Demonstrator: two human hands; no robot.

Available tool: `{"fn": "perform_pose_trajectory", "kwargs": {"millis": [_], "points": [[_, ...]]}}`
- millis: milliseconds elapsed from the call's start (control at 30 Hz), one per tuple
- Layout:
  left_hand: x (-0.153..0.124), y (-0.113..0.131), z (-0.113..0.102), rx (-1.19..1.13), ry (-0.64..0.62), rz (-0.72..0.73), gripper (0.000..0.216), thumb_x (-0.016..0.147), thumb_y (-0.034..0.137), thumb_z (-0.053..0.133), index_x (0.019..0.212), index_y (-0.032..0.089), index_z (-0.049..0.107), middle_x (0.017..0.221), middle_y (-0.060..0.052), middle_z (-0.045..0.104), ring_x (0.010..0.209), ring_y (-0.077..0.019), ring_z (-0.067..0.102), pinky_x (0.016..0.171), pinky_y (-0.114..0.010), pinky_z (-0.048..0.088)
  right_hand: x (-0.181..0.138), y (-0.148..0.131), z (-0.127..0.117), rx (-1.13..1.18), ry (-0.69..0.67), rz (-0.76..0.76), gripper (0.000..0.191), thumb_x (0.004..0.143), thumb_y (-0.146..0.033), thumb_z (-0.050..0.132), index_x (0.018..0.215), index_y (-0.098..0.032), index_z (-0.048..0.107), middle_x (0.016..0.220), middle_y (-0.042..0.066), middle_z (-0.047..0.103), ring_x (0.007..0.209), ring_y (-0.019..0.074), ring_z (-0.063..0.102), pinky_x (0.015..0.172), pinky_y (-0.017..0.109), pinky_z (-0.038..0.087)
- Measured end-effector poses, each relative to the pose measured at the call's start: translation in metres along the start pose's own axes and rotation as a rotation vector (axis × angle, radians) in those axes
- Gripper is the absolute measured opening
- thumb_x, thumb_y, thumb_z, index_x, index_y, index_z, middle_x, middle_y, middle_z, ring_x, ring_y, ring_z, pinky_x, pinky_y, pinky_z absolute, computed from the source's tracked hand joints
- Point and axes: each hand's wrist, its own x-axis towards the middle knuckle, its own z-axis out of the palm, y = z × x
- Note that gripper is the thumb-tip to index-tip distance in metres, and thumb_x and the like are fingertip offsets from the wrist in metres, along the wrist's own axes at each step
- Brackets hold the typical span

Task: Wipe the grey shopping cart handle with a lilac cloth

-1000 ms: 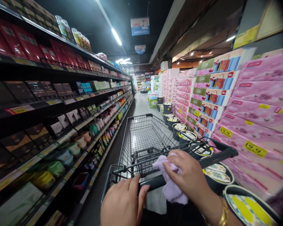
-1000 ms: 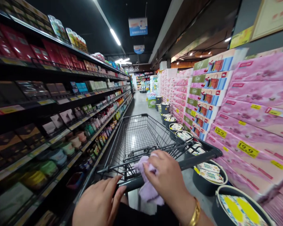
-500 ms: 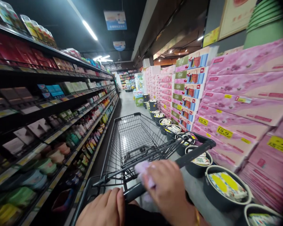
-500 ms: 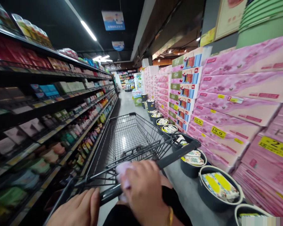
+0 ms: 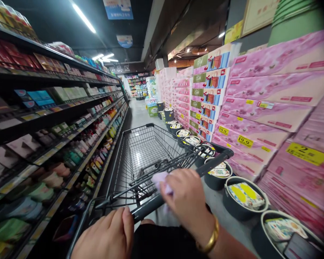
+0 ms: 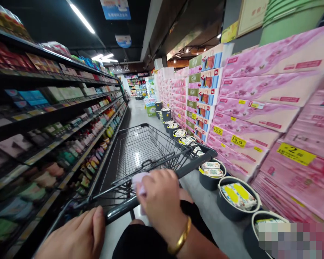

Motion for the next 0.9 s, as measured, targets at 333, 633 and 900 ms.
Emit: {"fn": "perform_pose_trajectory", "kwargs": {"millis": [333, 633, 900], "points": [[0.0, 0.006, -0.001, 0.017, -0.019, -0.105, 0.033, 0.098, 0.034, 0.045, 0.073, 0.022, 0.064, 0.064, -0.002, 0.065, 0.063, -0.0194, 0.06, 0.066, -0.034, 0.034, 0.016, 0.009, -0.003, 0.207, -0.088, -0.163, 0.023, 0.094, -0.034, 0.056, 0.078, -0.02, 0.066, 0.075, 0.002, 0.064, 0.075, 0.0154, 0.057, 0.072, 0.03, 0.038], [0.028, 0.05, -0.018, -0.471, 0.068, -0.167, 0.028, 0.095, 0.028, 0.052, 0.12, 0.026, 0.064, 0.117, -0.003, 0.072, 0.107, -0.0214, 0.063, 0.103, -0.042, 0.039, 0.012, 0.032, -0.01, 0.319, -0.165, -0.35, 0.014, 0.094, -0.031, 0.057, 0.087, -0.021, 0.065, 0.082, 0.003, 0.066, 0.078, 0.0172, 0.058, 0.073, 0.032, 0.041], [0.033, 0.08, 0.008, -0.379, 0.047, -0.142, 0.055, 0.094, 0.038, 0.054, 0.142, 0.013, 0.049, 0.085, -0.005, 0.071, 0.073, -0.0195, 0.062, 0.074, -0.037, 0.045, -0.004, 0.042, -0.002, 0.142, 0.043, -0.278, 0.011, 0.092, -0.028, 0.059, 0.085, -0.021, 0.064, 0.083, 0.005, 0.068, 0.082, 0.0216, 0.06, 0.08, 0.038, 0.044]]}}
